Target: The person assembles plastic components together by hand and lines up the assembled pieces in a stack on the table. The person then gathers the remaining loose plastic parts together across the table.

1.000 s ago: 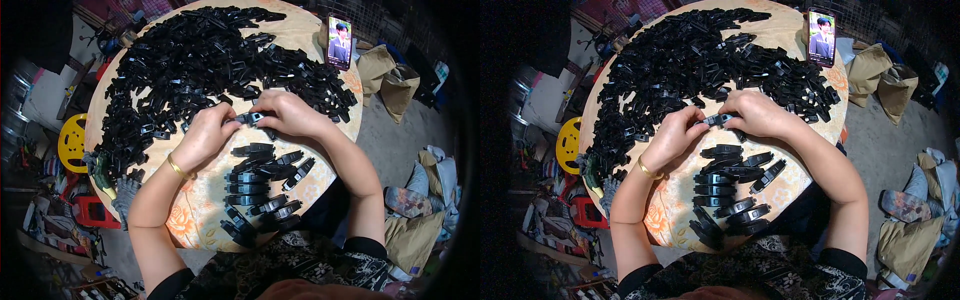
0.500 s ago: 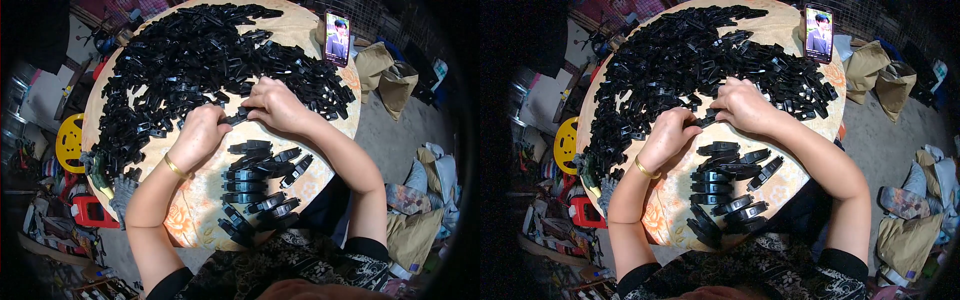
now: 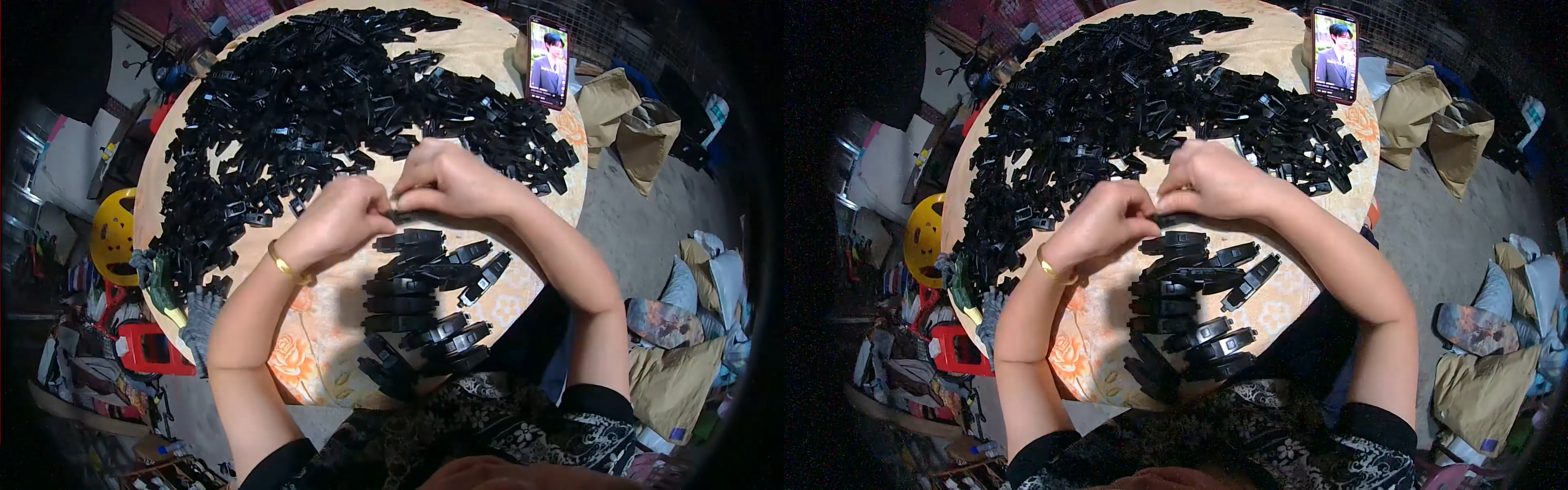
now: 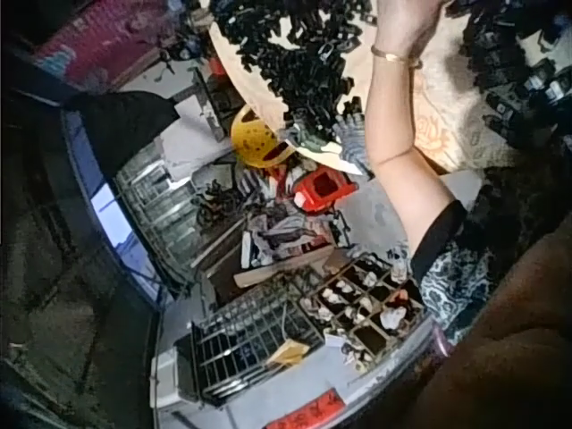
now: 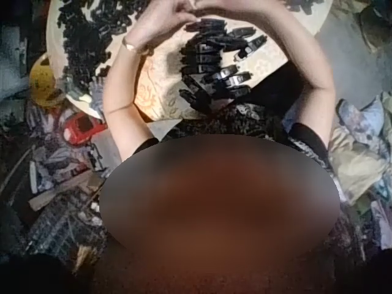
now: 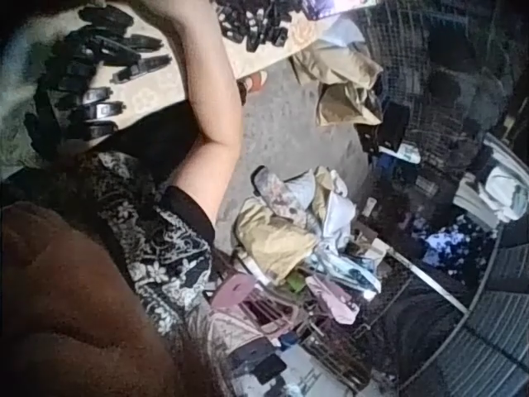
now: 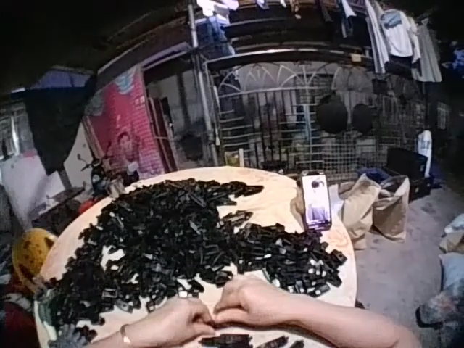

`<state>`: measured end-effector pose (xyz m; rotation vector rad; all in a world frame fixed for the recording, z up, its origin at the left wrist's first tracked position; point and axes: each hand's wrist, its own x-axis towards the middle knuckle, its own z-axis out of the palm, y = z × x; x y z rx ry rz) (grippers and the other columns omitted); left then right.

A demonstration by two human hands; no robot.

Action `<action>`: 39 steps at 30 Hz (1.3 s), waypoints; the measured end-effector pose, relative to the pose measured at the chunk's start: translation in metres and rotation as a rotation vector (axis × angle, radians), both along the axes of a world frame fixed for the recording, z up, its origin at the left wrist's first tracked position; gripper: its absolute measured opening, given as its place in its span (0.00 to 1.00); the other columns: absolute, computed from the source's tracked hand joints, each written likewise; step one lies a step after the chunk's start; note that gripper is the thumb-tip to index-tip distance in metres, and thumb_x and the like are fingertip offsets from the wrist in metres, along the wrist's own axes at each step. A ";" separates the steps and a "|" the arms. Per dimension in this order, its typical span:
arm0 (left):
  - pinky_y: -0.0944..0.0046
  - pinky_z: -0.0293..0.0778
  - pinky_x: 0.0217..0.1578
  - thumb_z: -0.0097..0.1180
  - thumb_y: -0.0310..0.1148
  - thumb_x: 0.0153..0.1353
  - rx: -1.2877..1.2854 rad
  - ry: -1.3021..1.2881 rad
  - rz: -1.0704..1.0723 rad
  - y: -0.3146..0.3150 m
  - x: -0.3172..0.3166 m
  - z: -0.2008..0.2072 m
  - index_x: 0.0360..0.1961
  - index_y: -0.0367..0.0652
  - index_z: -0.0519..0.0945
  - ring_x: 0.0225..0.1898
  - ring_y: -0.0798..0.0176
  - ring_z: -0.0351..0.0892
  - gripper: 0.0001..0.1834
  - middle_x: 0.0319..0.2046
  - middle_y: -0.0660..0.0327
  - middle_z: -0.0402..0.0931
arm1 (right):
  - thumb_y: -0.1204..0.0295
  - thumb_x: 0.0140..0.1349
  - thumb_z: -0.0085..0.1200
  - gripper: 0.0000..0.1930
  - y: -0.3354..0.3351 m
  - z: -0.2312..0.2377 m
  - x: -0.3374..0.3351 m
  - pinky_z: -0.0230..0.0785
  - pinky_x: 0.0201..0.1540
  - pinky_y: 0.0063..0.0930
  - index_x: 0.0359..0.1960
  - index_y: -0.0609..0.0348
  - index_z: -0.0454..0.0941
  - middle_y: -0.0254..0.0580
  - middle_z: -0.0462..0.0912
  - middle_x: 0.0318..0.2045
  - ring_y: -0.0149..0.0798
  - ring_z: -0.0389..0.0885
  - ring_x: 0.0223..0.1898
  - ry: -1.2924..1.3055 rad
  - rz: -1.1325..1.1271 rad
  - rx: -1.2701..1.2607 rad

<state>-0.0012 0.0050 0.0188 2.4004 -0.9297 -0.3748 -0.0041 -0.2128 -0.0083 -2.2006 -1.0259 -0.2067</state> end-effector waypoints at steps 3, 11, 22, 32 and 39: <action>0.62 0.72 0.32 0.67 0.27 0.47 0.001 -0.123 -0.204 -0.004 -0.010 0.006 0.29 0.35 0.79 0.28 0.59 0.76 0.10 0.25 0.56 0.76 | 0.54 0.53 0.63 0.18 -0.015 0.024 -0.005 0.73 0.38 0.39 0.28 0.59 0.83 0.43 0.82 0.27 0.49 0.81 0.33 0.045 -0.404 -0.074; 0.63 0.72 0.33 0.68 0.30 0.48 -0.164 -0.068 -0.264 -0.005 -0.004 0.005 0.31 0.37 0.80 0.29 0.60 0.75 0.11 0.26 0.59 0.74 | 0.65 0.45 0.65 0.17 -0.020 0.023 -0.007 0.74 0.36 0.34 0.33 0.62 0.79 0.46 0.83 0.26 0.45 0.83 0.32 0.255 -0.183 -0.152; 0.56 0.69 0.41 0.63 0.30 0.52 -0.140 -0.453 -0.233 -0.022 -0.023 -0.013 0.39 0.39 0.76 0.38 0.50 0.71 0.14 0.32 0.54 0.74 | 0.68 0.54 0.60 0.14 -0.015 -0.002 0.018 0.71 0.44 0.35 0.42 0.58 0.81 0.40 0.81 0.40 0.44 0.76 0.42 -0.386 -0.313 0.001; 0.53 0.71 0.38 0.54 0.25 0.58 -0.125 -0.485 -0.045 -0.020 -0.028 -0.023 0.38 0.38 0.77 0.35 0.47 0.74 0.07 0.30 0.51 0.73 | 0.72 0.47 0.56 0.08 -0.006 -0.006 0.016 0.68 0.41 0.33 0.31 0.56 0.79 0.37 0.78 0.30 0.40 0.75 0.37 -0.551 -0.252 -0.329; 0.53 0.73 0.39 0.51 0.23 0.57 -0.006 -0.442 0.141 0.000 -0.002 -0.014 0.39 0.35 0.80 0.37 0.45 0.77 0.10 0.32 0.49 0.76 | 0.75 0.46 0.57 0.11 -0.013 0.010 -0.005 0.69 0.46 0.35 0.34 0.60 0.80 0.42 0.80 0.33 0.45 0.77 0.41 -0.258 -0.108 -0.222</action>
